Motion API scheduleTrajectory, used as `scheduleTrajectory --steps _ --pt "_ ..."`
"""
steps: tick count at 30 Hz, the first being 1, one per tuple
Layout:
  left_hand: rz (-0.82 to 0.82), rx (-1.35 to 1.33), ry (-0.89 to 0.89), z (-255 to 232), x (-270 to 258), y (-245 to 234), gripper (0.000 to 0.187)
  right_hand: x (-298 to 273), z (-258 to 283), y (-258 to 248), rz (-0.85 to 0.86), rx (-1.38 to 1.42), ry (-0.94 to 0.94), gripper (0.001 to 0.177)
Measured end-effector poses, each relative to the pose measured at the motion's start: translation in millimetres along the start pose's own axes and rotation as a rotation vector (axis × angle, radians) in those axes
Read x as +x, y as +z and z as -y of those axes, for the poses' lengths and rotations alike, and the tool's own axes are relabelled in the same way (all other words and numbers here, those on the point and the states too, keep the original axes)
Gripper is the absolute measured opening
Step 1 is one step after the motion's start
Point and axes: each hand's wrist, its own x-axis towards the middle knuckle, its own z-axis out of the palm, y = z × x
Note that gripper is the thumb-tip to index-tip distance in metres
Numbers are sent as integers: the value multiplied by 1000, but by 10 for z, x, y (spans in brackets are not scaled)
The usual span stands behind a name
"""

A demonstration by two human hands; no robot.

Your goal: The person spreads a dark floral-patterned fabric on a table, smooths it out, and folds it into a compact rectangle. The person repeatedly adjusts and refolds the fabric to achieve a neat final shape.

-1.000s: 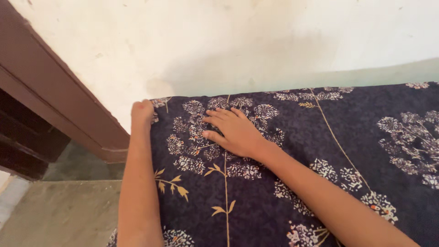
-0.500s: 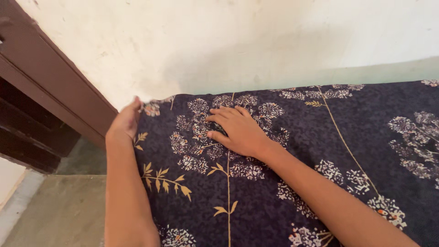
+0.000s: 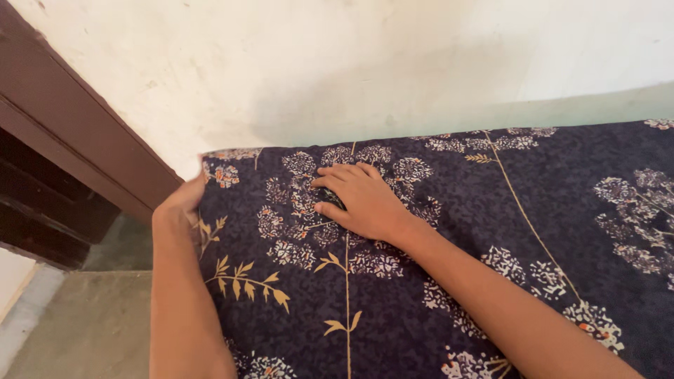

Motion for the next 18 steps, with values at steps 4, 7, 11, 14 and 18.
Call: scheduleTrajectory --steps 4,7,11,14,18 --pt "106 -204 184 -128 179 -1 68 7 7 5 7 7 1 45" --pt "217 -353 194 -145 232 25 53 8 -2 2 -7 3 -17 45" --pt "254 -259 543 -116 126 23 73 21 4 0 -18 7 -4 43" --pt "263 -284 577 -139 103 156 77 23 -1 3 -27 1 -6 43" --pt "268 -282 331 -257 126 307 53 19 3 -10 -29 10 -7 42"
